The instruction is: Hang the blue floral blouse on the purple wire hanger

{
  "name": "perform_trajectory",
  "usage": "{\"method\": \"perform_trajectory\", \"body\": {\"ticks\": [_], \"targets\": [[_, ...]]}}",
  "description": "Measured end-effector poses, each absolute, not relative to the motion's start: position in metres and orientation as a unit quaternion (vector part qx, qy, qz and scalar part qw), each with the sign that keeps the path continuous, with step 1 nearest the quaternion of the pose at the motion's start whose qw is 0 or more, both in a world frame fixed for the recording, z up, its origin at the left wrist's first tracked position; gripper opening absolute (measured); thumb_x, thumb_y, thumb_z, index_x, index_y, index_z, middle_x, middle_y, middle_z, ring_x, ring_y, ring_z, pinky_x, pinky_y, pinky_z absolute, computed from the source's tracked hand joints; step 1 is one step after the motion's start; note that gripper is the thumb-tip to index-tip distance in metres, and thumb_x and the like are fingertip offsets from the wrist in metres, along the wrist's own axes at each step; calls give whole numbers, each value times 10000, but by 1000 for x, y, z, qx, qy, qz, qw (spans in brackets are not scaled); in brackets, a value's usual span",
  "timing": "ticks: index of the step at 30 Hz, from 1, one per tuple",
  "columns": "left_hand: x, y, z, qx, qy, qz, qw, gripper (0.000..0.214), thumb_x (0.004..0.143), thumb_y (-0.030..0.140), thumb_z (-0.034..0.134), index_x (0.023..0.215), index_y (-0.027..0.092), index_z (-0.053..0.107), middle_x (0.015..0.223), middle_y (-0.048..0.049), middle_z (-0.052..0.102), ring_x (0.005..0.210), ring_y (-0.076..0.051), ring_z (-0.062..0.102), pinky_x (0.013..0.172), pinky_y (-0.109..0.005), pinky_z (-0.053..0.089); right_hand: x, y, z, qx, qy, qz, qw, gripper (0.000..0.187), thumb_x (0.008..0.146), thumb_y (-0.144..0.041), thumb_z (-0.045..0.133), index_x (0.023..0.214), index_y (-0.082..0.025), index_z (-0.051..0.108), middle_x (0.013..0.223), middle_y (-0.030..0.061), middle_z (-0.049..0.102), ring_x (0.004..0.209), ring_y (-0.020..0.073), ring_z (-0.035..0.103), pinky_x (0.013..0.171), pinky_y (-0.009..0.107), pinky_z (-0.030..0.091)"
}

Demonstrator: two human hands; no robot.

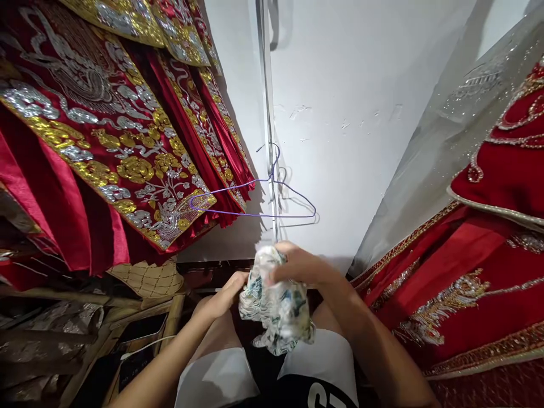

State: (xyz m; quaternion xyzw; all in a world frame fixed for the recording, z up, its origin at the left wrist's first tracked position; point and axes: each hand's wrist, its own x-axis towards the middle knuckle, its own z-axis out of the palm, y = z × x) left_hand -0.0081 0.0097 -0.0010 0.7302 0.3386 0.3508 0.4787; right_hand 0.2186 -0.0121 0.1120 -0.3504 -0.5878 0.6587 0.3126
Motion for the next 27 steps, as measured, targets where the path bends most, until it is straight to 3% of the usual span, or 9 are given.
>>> {"method": "perform_trajectory", "body": {"ticks": [4,7,9,11,14,19,21,23,27], "targets": [[-36,16,28,819,321,226,417,592,921,682,496,629,171,440,629,24,391,609,-115,343,574,-250,289,233,24,121,-441,-665,346,493,203,664,-176,675,867,-197,681,848,38,687,829,224,656,668,287,499],[-50,11,62,847,363,205,329,528,961,559,520,618,167,425,604,38,372,580,-98,321,558,-245,256,235,67,94,-468,-655,298,513,576,725,-242,675,1298,-248,610,1361,101,617,1279,303,548,988,411,479],[-50,3,82,863,353,174,316,502,975,526,509,627,172,435,587,45,376,556,-94,316,547,-244,255,234,93,71,-489,-643,320,495,616,756,-255,629,1369,-263,578,1489,92,534,1406,302,435,1131,455,365],[-47,-4,95,884,333,144,295,440,979,501,512,679,179,508,595,42,442,550,-105,369,560,-246,286,235,110,53,-495,-636,333,489,577,745,-231,599,1320,-259,615,1446,81,576,1367,292,470,1142,447,342],[-52,0,98,899,348,115,240,351,965,440,531,712,202,585,568,22,515,508,-134,436,548,-268,297,245,118,41,-486,-643,314,501,426,725,-204,549,1130,-227,678,1170,59,700,1049,243,618,950,363,455],[-90,47,73,875,447,106,153,252,879,380,554,678,248,630,580,-40,616,550,-215,583,583,-288,418,273,93,39,-472,-697,266,469,203,726,-188,504,856,-200,659,787,4,652,730,179,545,661,262,389],[-101,67,64,869,458,146,119,199,858,394,558,765,256,669,751,-89,717,751,-272,687,755,-348,520,280,78,41,-469,-720,254,444,207,711,-167,495,834,-197,659,752,0,641,711,176,531,632,256,360],[-102,79,65,862,456,205,88,223,857,422,552,892,244,681,1071,-149,750,1072,-327,684,1004,-457,489,283,65,45,-478,-725,233,437,198,701,-160,494,808,-198,655,713,-8,624,683,169,511,617,254,342],[-81,82,99,850,398,334,90,292,931,468,490,819,221,598,1518,-177,516,1470,-332,401,1213,-519,281,280,45,57,-498,-719,216,435,157,700,-167,492,761,-204,632,633,-27,564,625,153,465,590,252,315]]}}
